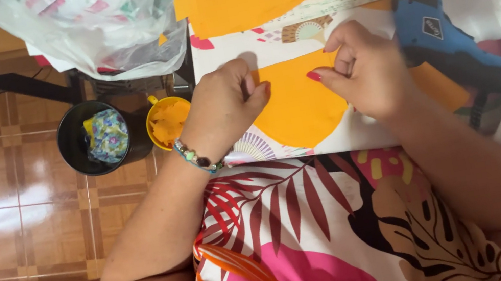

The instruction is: The person folds a piece of orange paper and places it on a table. They then use a pen to draw lines on a piece of cardboard and the orange paper. Finally, they use a hot glue gun to apply glue to the edges of the orange paper.

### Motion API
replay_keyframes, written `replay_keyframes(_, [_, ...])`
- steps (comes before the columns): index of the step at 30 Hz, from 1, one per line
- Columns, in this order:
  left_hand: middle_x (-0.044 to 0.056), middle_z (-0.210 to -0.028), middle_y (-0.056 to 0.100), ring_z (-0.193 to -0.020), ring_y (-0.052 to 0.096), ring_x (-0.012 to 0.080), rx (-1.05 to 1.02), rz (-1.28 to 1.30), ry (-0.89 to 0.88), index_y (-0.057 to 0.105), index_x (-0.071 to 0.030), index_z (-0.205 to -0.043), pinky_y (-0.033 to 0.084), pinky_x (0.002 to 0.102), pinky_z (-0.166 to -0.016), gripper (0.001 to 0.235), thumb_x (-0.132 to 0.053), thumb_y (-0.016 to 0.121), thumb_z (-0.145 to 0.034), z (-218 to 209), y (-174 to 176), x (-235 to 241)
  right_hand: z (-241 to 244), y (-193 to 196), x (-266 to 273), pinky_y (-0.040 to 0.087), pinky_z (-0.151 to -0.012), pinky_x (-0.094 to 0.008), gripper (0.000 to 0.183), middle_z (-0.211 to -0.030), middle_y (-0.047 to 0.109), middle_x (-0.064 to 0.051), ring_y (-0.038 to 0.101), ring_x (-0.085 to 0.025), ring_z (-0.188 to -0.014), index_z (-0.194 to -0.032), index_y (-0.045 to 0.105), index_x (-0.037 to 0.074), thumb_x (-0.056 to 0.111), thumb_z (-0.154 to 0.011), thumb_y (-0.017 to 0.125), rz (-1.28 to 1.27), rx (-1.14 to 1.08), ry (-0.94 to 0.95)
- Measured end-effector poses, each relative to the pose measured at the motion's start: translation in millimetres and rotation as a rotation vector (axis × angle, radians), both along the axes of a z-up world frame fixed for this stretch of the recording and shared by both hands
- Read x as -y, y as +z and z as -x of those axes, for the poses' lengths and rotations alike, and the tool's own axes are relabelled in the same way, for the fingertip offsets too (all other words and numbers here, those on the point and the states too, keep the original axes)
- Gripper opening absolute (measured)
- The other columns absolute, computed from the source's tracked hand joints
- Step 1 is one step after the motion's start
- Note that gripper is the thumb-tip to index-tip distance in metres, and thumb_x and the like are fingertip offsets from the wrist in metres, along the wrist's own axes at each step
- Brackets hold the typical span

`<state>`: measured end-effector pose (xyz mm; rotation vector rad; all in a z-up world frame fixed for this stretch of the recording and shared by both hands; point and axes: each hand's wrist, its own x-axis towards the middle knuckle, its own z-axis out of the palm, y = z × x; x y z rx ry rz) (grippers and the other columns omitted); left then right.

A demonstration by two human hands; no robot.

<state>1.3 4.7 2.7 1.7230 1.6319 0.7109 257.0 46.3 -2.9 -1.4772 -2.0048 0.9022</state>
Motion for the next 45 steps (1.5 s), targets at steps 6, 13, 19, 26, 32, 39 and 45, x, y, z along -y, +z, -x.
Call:
replay_keyframes(6, [0.013, -0.056, 0.061, -0.062, 0.069, 0.0382, -0.051, 0.004, -0.008, 0.06, -0.011, -0.073, 0.055, 0.041, -0.057, 0.023, -0.023, 0.075, -0.085, -1, 1, 0, 7, 12, -1, 0.052, -0.047, -0.028, 0.028, -0.074, 0.068, -0.012, 0.065, -0.024, -0.055, -0.115, 0.062, 0.009, 0.01, -0.094, 0.081, 0.12, 0.066, -0.035])
replay_keyframes(13, [0.013, -0.057, 0.062, -0.062, 0.069, 0.0381, -0.004, -0.014, 0.009, 0.059, -0.011, -0.073, 0.055, 0.041, -0.057, 0.021, -0.02, 0.074, -0.085, 0, 2, 1, 5, 7, -1, 0.052, -0.043, -0.03, 0.029, -0.074, 0.067, -0.015, 0.065, -0.026, -0.057, -0.116, 0.061, 0.004, 0.007, -0.094, 0.08, 0.082, 0.035, -0.014])
replay_keyframes(19, [0.009, -0.06, 0.063, -0.052, 0.064, 0.0197, 0.458, -0.068, 0.051, 0.054, -0.008, -0.088, 0.048, 0.025, -0.048, 0.013, -0.007, 0.067, -0.087, 15, -25, -1, -4, -11, -4, 0.05, -0.04, -0.03, 0.029, -0.072, 0.066, -0.011, 0.061, -0.021, -0.052, -0.112, 0.062, 0.008, 0.01, -0.091, 0.082, -0.017, 0.002, 0.019])
replay_keyframes(26, [0.006, -0.069, 0.064, -0.061, 0.062, 0.0146, 0.424, -0.28, 0.244, 0.071, -0.011, -0.103, 0.053, 0.028, -0.055, 0.01, -0.011, 0.07, -0.093, 47, -15, 7, -8, -20, -8, 0.049, -0.048, -0.028, 0.027, -0.069, 0.067, -0.01, 0.061, -0.022, -0.053, -0.113, 0.065, 0.007, 0.011, -0.093, 0.083, -0.006, 0.02, 0.017])
replay_keyframes(32, [-0.003, -0.07, 0.062, -0.065, 0.061, 0.0213, -0.078, -0.603, 0.059, 0.059, -0.015, -0.08, 0.046, 0.038, -0.069, 0.035, -0.026, 0.092, -0.077, 11, 11, 9, -6, -15, -3, 0.044, -0.066, -0.028, 0.031, -0.066, 0.055, 0.003, 0.052, -0.011, -0.06, -0.111, 0.062, 0.011, 0.024, -0.094, 0.084, -0.113, 0.073, 0.055])
replay_keyframes(39, [-0.002, -0.086, 0.062, -0.088, 0.061, 0.0269, -0.281, -0.392, 0.161, 0.057, -0.021, -0.083, 0.035, 0.043, -0.075, 0.05, -0.054, 0.091, -0.068, -6, 8, 11, -9, -19, -3, 0.045, -0.065, -0.028, 0.032, -0.068, 0.058, 0.003, 0.054, -0.012, -0.061, -0.112, 0.063, 0.012, 0.026, -0.094, 0.085, -0.152, 0.11, 0.077])
replay_keyframes(45, [-0.007, -0.076, 0.057, -0.079, 0.061, 0.024, -0.227, -0.379, 0.134, 0.056, -0.023, -0.077, 0.031, 0.042, -0.069, 0.04, -0.043, 0.09, -0.074, -7, 4, 8, -4, -6, 0, 0.046, -0.064, -0.028, 0.031, -0.07, 0.058, 0.001, 0.055, -0.012, -0.061, -0.115, 0.063, 0.009, 0.023, -0.097, 0.084, -0.081, 0.091, 0.071])
